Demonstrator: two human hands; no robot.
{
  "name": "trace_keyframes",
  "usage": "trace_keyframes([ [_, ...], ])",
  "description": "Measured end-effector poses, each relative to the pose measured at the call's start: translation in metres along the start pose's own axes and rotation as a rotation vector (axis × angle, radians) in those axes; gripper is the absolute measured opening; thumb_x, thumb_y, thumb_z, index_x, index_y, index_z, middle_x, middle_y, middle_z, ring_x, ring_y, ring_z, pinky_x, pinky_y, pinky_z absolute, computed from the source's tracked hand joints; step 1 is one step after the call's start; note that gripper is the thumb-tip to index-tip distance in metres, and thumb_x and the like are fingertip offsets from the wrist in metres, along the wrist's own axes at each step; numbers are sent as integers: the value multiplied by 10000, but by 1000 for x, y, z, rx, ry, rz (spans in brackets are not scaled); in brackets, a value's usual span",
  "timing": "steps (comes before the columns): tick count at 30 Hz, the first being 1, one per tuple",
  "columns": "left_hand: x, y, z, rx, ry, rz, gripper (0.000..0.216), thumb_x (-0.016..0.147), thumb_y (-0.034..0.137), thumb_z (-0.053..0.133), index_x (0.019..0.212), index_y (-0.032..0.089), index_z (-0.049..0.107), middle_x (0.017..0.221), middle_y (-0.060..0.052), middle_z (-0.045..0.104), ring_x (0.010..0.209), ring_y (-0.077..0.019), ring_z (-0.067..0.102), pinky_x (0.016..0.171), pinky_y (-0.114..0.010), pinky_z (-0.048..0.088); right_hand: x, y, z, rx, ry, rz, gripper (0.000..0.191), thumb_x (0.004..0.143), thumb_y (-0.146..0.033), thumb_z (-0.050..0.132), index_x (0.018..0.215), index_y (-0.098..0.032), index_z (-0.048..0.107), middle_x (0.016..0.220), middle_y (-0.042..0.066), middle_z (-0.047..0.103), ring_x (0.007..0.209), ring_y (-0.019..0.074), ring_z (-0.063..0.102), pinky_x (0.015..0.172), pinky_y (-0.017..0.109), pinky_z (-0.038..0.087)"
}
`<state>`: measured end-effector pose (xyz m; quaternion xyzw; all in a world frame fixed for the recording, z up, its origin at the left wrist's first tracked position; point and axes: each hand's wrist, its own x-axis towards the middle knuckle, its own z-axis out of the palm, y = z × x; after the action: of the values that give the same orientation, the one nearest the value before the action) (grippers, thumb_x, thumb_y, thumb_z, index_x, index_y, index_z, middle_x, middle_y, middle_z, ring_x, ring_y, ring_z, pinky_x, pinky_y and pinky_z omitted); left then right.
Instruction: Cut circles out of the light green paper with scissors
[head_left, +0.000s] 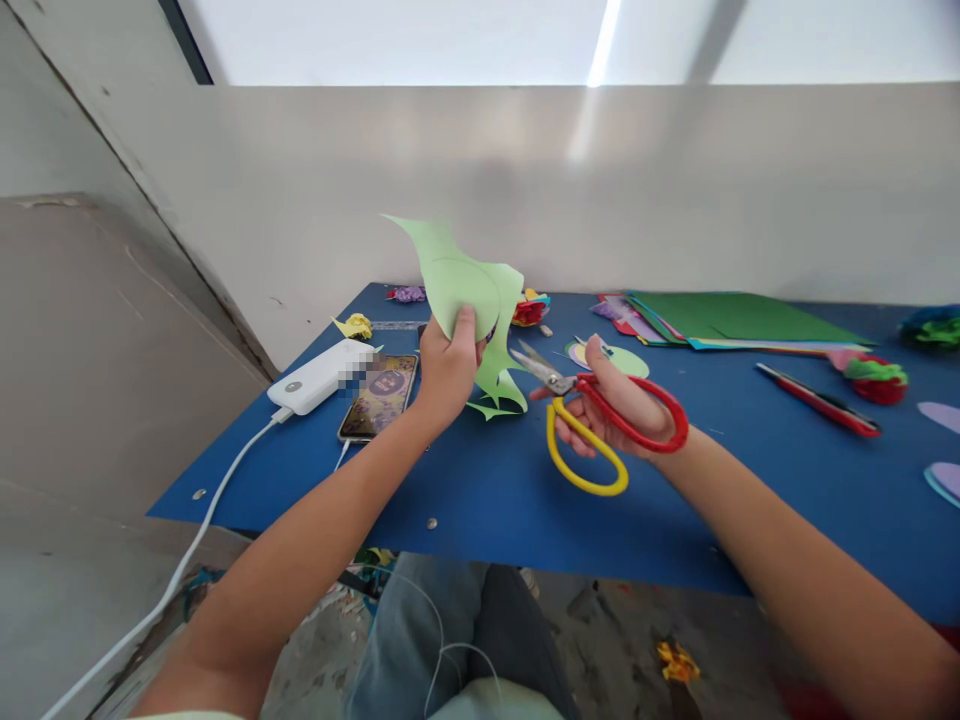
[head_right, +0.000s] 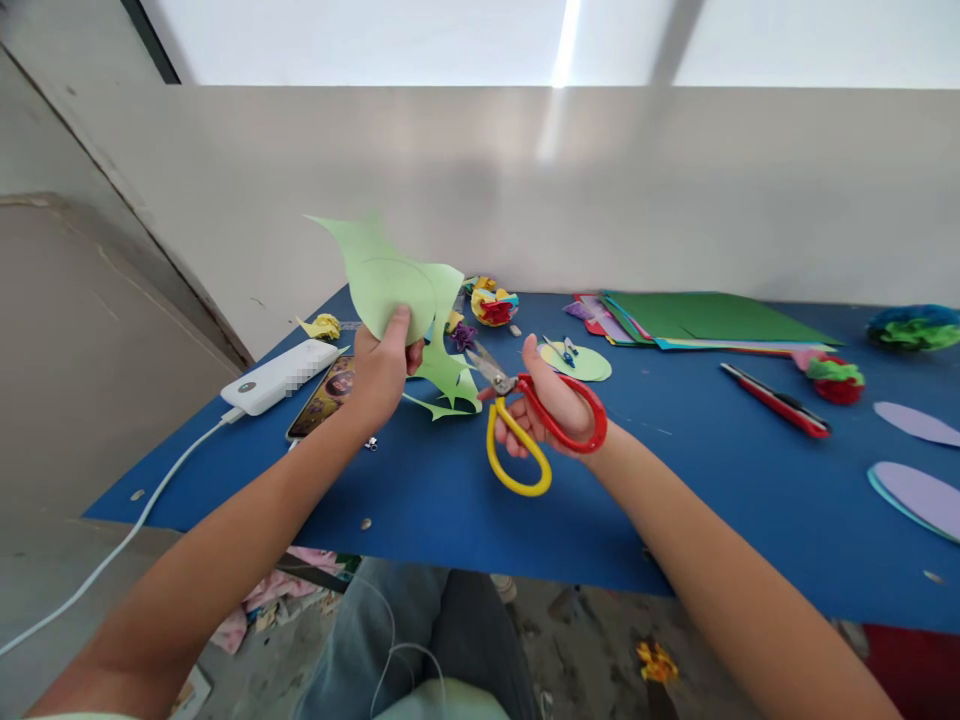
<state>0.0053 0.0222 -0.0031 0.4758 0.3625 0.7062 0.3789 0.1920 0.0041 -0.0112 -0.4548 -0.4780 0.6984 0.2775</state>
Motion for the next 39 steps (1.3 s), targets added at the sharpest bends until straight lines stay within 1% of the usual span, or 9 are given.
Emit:
trace_keyframes([
  [4,0,-2,0,22,-4,21,389,817,505,638,649,199,467,461,55,423,379,-68,363,371,-219,302,10,3,-2,201,151,-329,403,758,-553,674,880,-171,636,666,47,666,560,154,642,473,254,525],
  [8,-1,-2,0,20,-48,17,402,827,508,625,637,196,458,462,56,423,377,-65,374,358,-212,297,20,7,-6,212,300,-486,397,563,-367,868,783,-173,600,754,40,666,684,162,672,512,230,512],
  [12,-3,0,1,25,-56,2,385,842,482,616,640,191,465,461,55,434,374,-64,376,354,-209,297,18,9,-3,-61,371,-587,478,548,-411,859,791,-192,511,766,36,675,711,193,672,548,275,494],
  [18,-5,5,1,45,-68,-1,393,848,472,613,624,187,462,467,49,430,377,-60,375,365,-207,302,20,23,-4,-741,778,-814,332,800,-456,652,953,-215,481,724,39,722,637,218,676,700,359,497],
  [23,-3,-5,-2,102,-92,62,396,825,547,604,684,193,495,483,44,446,407,-74,405,390,-216,333,32,30,-10,-857,924,-779,360,824,-444,582,1061,-188,492,634,26,690,606,254,680,622,344,484],
  [27,0,-14,-5,139,-111,83,378,848,556,564,732,200,515,499,44,455,422,-80,424,411,-220,347,30,33,-6,-849,924,-770,416,733,-470,664,997,-189,506,648,31,677,620,254,660,623,348,481],
  [31,1,-16,-5,169,-93,122,350,871,527,543,744,202,521,514,42,469,431,-83,434,418,-220,350,29,37,0,-833,741,-628,245,801,-416,600,711,-205,512,524,16,597,545,214,614,640,362,481],
  [35,-1,-13,-5,214,-109,120,352,892,513,512,742,194,526,502,42,471,422,-83,428,413,-222,341,32,38,1,-436,461,-542,341,771,-494,673,822,-188,531,635,15,624,551,168,619,552,300,495],
  [39,-2,-10,-3,160,-103,68,330,893,482,527,734,193,521,481,53,455,403,-79,411,409,-224,343,28,36,4,-46,221,-598,503,739,-676,621,771,-195,480,621,-35,490,453,79,441,414,213,347],
])
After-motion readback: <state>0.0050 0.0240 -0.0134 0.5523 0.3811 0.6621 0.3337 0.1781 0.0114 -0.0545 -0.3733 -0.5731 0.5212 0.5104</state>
